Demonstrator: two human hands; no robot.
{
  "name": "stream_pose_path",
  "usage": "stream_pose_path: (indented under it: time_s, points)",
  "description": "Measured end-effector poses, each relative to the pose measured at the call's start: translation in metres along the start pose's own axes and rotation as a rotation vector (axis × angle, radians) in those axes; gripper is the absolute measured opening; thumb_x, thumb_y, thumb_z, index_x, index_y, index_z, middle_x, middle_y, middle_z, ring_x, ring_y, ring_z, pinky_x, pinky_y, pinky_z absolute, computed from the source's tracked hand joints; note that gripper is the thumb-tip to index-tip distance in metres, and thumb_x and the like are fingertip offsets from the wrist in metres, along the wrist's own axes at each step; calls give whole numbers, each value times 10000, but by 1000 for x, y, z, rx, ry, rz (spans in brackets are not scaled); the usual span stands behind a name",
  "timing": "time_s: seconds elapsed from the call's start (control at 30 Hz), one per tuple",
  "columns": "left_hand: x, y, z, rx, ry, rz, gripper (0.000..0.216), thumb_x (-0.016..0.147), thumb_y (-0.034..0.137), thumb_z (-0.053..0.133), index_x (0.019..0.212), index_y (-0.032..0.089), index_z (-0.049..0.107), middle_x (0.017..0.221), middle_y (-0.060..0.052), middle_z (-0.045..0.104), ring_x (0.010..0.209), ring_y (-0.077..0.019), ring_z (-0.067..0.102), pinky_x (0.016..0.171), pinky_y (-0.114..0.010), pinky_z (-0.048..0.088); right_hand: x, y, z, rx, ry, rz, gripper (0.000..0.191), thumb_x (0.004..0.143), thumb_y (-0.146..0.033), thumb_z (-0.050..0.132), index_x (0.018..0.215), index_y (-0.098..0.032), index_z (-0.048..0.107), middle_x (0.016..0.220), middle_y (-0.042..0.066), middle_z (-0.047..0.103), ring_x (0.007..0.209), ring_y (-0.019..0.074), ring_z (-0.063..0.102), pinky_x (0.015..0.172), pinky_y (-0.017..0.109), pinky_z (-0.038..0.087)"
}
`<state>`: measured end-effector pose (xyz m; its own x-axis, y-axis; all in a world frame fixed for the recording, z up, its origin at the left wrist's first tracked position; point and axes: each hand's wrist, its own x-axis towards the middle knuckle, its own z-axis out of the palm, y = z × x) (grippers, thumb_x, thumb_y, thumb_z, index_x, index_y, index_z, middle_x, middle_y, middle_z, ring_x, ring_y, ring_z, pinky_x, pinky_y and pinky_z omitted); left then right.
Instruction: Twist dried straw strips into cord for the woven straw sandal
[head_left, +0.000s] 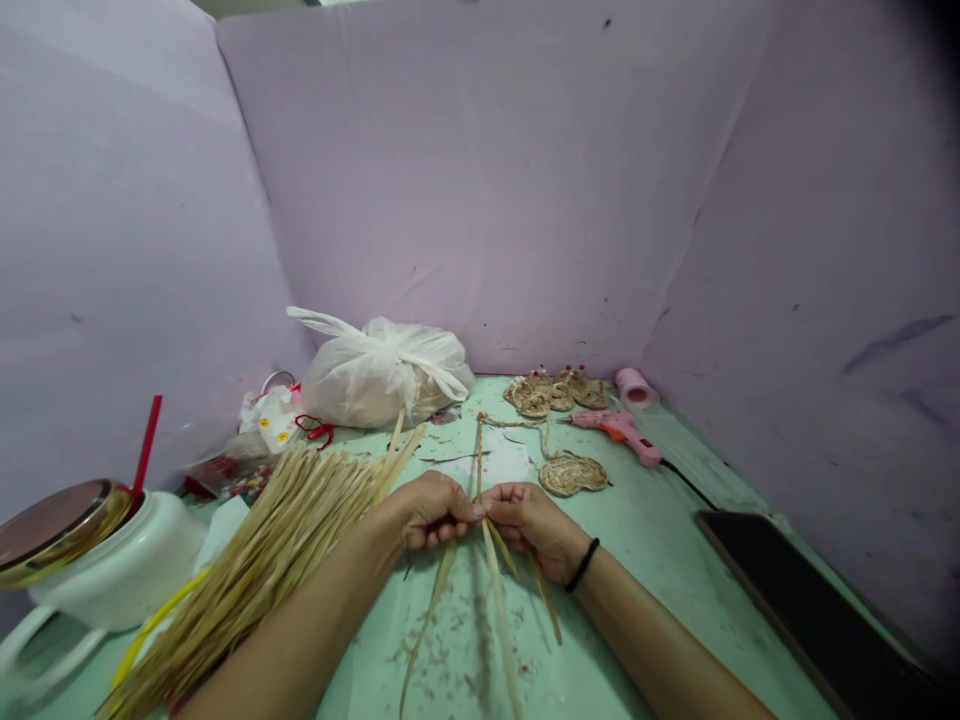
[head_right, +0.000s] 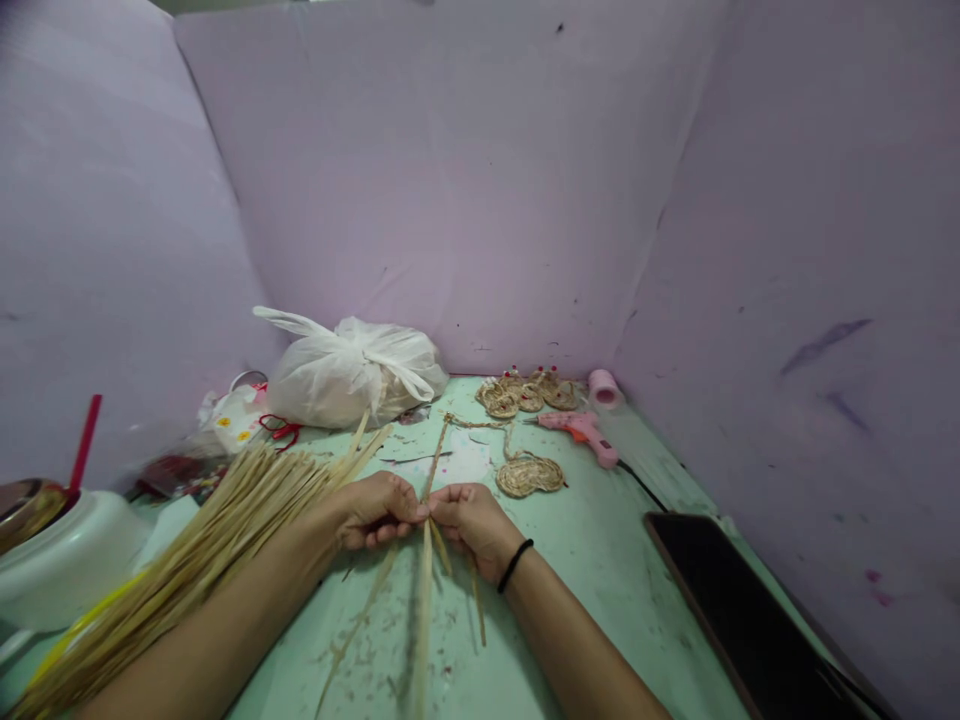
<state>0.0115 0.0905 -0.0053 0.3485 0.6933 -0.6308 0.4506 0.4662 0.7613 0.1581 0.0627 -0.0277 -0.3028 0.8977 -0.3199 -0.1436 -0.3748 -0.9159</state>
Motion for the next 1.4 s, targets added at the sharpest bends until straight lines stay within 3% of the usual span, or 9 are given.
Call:
stream_pose_path:
  time_s: [0.1, 0.23, 0.43, 0.67, 0.83, 0.97, 1.2, 1.3, 1.4]
  points:
    - [-2, -1, 2, -18, 57, 69, 341, 468, 374, 704, 531, 157, 450, 381, 62, 431, 275, -28, 285, 287, -165, 158, -2, -3, -1, -5, 19, -8, 205, 508, -248, 688, 571, -122, 539, 382, -71, 428, 330, 9, 252, 356, 179, 128]
    - [-6, 1, 2, -82, -27, 175, 206, 513, 295, 636, 594, 133, 539, 419, 47, 464, 289, -35, 326, 287, -169, 180, -5, -6, -1, 17, 36, -20, 212, 481, -246, 692, 548, -120, 535, 456, -29, 528, 392, 38, 396, 405, 174, 254]
    - [-3, 0, 4, -69, 76, 132, 140, 510, 248, 570, 578, 127, 551, 363, 74, 372, 251, -19, 210, 289, -177, 74, -6, -8, -1, -107, 77, -34, 124, 540, -204, 639, 549, -130, 541, 372, -59, 459, 342, 29, 296, 371, 179, 165]
    - [-4, 2, 12, -77, 186, 91, 118, 473, 173, 535, 474, 162, 417, 329, 91, 276, 275, -14, 147, 317, -183, 53, 2, -2, -3, -239, 118, -100, 80, 509, -129, 607, 557, -138, 544, 435, -44, 510, 391, 37, 343, 397, 171, 219]
    - [-4, 4, 25, -22, 292, 99, 172, 468, 113, 502, 423, 166, 345, 308, 83, 256, 277, -19, 166, 322, -189, 69, 2, -4, -10, -620, 272, -133, 78, 501, -155, 596, 439, -135, 553, 364, -41, 428, 382, 52, 329, 395, 197, 222]
    - [-7, 9, 31, -57, 342, 88, 205, 461, 86, 473, 403, 170, 295, 294, 83, 221, 281, -18, 156, 329, -191, 66, -11, -14, -2, -797, 278, -70, 154, 530, -134, 530, 376, -143, 525, 312, -22, 398, 336, 59, 315, 385, 220, 184]
    - [-18, 15, 24, -122, 211, 62, 191, 479, 122, 478, 419, 171, 303, 311, 81, 237, 284, -7, 127, 333, -190, 27, -27, -15, 31, -1043, 401, -266, 146, 539, -81, 507, 444, -155, 589, 440, 42, 546, 424, 102, 405, 442, 243, 213]
    - [-15, 8, 20, -76, 179, 169, 175, 470, 140, 517, 433, 166, 348, 311, 91, 239, 278, -7, 145, 317, -181, 45, -28, -20, 24, -1053, 319, -238, 130, 568, -151, 562, 440, -155, 584, 430, 33, 533, 412, 98, 399, 432, 237, 220]
    - [-11, -3, 16, -150, 112, 195, 148, 497, 202, 546, 489, 170, 402, 326, 99, 267, 269, -13, 157, 300, -176, 59, -25, -30, 7, -895, 272, -162, 225, 625, -294, 569, 455, -147, 570, 414, 19, 519, 396, 96, 419, 418, 220, 273]
